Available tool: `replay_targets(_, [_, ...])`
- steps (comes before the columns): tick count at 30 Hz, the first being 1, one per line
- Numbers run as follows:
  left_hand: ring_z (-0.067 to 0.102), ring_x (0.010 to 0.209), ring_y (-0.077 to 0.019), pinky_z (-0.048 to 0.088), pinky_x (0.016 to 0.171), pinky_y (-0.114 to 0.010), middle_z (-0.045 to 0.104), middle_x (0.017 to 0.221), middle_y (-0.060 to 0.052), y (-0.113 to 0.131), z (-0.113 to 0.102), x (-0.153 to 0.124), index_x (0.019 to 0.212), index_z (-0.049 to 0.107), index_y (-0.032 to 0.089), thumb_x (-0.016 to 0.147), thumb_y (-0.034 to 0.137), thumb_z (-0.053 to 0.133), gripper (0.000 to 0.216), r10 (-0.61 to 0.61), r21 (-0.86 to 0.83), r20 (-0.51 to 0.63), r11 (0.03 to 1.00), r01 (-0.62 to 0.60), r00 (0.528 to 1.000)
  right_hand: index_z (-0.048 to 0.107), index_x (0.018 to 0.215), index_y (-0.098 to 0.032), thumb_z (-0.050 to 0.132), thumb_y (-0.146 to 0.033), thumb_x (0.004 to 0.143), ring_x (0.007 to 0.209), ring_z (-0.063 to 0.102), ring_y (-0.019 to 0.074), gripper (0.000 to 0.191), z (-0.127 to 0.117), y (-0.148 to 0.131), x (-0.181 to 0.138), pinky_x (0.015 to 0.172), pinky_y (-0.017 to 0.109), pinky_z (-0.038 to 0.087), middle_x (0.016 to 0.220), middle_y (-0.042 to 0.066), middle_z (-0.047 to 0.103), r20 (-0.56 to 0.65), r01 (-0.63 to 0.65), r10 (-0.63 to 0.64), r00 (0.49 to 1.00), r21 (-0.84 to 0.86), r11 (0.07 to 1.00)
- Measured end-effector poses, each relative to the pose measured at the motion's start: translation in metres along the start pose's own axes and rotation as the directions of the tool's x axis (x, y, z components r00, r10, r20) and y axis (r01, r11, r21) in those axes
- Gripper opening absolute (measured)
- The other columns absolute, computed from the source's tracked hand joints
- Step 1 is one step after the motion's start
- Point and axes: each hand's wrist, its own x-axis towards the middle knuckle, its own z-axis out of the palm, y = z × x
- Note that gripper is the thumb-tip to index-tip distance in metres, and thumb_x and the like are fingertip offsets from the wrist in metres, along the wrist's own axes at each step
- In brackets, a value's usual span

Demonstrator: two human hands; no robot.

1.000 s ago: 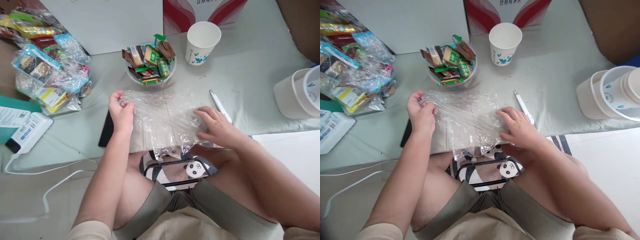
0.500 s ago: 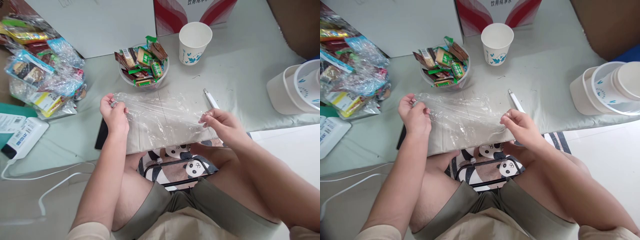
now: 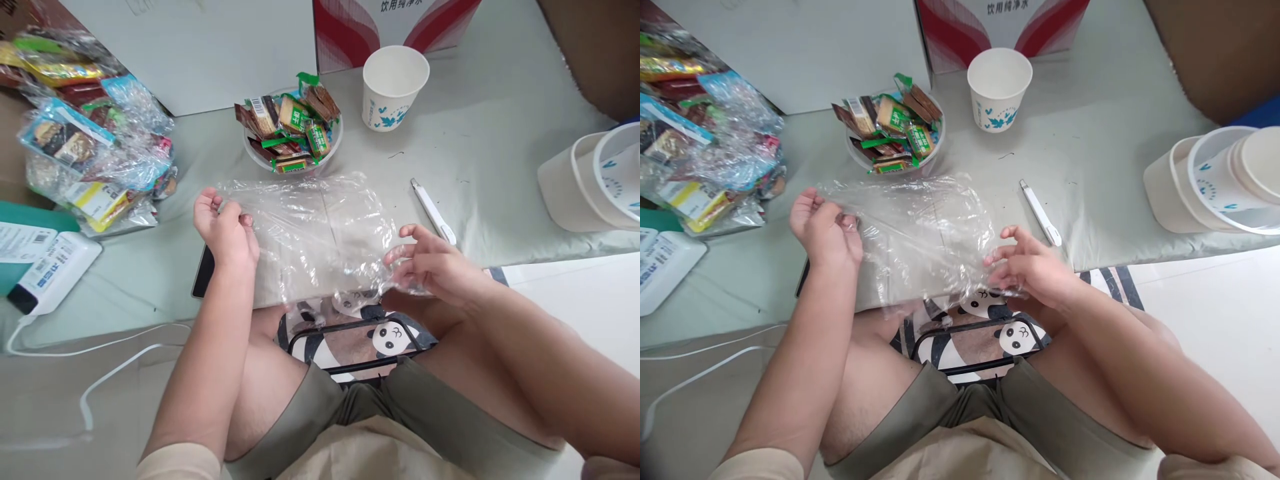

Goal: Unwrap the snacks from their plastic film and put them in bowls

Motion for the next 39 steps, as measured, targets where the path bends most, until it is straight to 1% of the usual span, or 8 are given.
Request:
replay_targets(9, [0.035, 0.053, -0.0031, 0.013, 0.037, -0.02, 0.045, 0.094, 0.002, 0.013, 0.002, -0.014, 0.094, 0.058, 0.017, 0.044, 0.005, 0.047, 0.053, -0.072, -0.01, 0.146, 0.997, 0.074, 0.987, 0.027, 0.156, -0.032, 0.082, -0.046, 0.078, 0.091, 0.077, 0.0238, 0.096, 0.017, -0.009, 0.021, 0.085, 0.041, 0.062, 0.102, 0.006, 0.079, 0.101, 0.091, -0.08, 0.992, -0.116, 0.989])
replay_targets(15, [0.031, 0.054, -0.0031, 0.011, 0.04, -0.022, 0.046, 0.096, 0.001, 0.008, -0.004, -0.006, 0.095, 0.061, 0.018, 0.047, 0.003, 0.052, 0.051, -0.061, 0.063, 0.212, 0.997, 0.049, 0.975, 0.067, 0.095, -0.019, 0.073, -0.039, 0.086, 0.078, 0.073, 0.0163, 0.022, 0.024, -0.001, 0.026, 0.078, 0.032, 0.056, 0.066, -0.002, 0.062, 0.007, 0.328, -0.345, 0.939, -0.324, 0.887])
replay_targets(20, [0.046, 0.061, -0.0058, 0.019, 0.041, -0.021, 0.057, 0.104, 0.0, 0.002, -0.018, 0.009, 0.098, 0.062, 0.027, 0.059, 0.004, 0.072, 0.047, -0.115, 0.22, 0.332, 0.975, 0.042, 0.936, 0.063, 0.084, -0.023, 0.075, -0.038, 0.085, 0.051, 0.055, 0.0087, 0.02, 0.015, -0.011, 0.028, 0.067, 0.027, 0.057, 0.05, -0.009, 0.041, -0.223, 0.399, -0.418, 0.88, -0.127, 0.908])
replay_targets(23, [0.068, 0.076, -0.0145, 0.043, 0.05, -0.021, 0.066, 0.104, 0.0, -0.001, -0.026, 0.009, 0.112, 0.054, 0.035, 0.066, 0.028, 0.086, 0.056, -0.247, 0.235, 0.469, 0.96, 0.15, 0.848, 0.06, 0.083, -0.024, 0.078, -0.036, 0.082, 0.046, 0.045, 0.0075, 0.022, 0.013, -0.017, 0.031, 0.055, 0.025, 0.055, 0.054, -0.009, 0.04, -0.303, 0.38, -0.374, 0.877, -0.041, 0.924])
replay_targets(26, [0.078, 0.085, -0.0252, 0.06, 0.063, -0.032, 0.075, 0.105, -0.006, 0.003, -0.033, 0.001, 0.125, 0.045, 0.036, 0.066, 0.049, 0.09, 0.076, -0.451, 0.327, 0.594, 0.892, 0.312, 0.666, 0.059, 0.082, -0.024, 0.079, -0.036, 0.079, 0.047, 0.042, 0.0071, 0.025, 0.012, -0.019, 0.033, 0.047, 0.023, 0.05, 0.059, -0.007, 0.044, -0.372, 0.365, -0.338, 0.865, 0.002, 0.931])
replay_targets(30, [0.076, 0.064, -0.0213, 0.059, 0.057, -0.028, 0.077, 0.085, -0.004, 0.012, -0.043, -0.011, 0.13, 0.049, 0.029, 0.063, 0.033, 0.093, 0.08, -0.552, 0.47, 0.66, 0.832, 0.293, 0.509, 0.059, 0.083, -0.024, 0.078, -0.037, 0.08, 0.051, 0.047, 0.0086, 0.023, 0.008, -0.02, 0.034, 0.046, 0.023, 0.049, 0.064, -0.004, 0.052, -0.437, 0.37, -0.334, 0.835, -0.004, 0.929])
replay_targets(36, [0.068, 0.055, -0.0137, 0.055, 0.053, -0.022, 0.07, 0.066, 0.005, 0.014, -0.043, -0.012, 0.117, 0.054, 0.03, 0.069, 0.032, 0.087, 0.058, -0.331, 0.295, 0.622, 0.939, 0.179, 0.71, 0.057, 0.084, -0.023, 0.076, -0.034, 0.086, 0.044, 0.04, 0.006, 0.022, 0.005, -0.019, 0.036, 0.046, 0.021, 0.045, 0.057, -0.007, 0.047, -0.424, 0.385, -0.33, 0.844, 0.05, 0.921])
replay_targets(39, [0.075, 0.064, -0.0204, 0.059, 0.056, -0.029, 0.079, 0.082, 0.0, 0.015, -0.042, -0.016, 0.122, 0.05, 0.034, 0.063, 0.039, 0.092, 0.073, -0.376, 0.33, 0.653, 0.922, 0.2, 0.657, 0.056, 0.086, -0.024, 0.078, -0.039, 0.085, 0.041, 0.038, 0.0056, 0.027, 0.004, -0.018, 0.038, 0.047, 0.022, 0.044, 0.055, -0.009, 0.045, -0.416, 0.389, -0.337, 0.845, 0.043, 0.92])
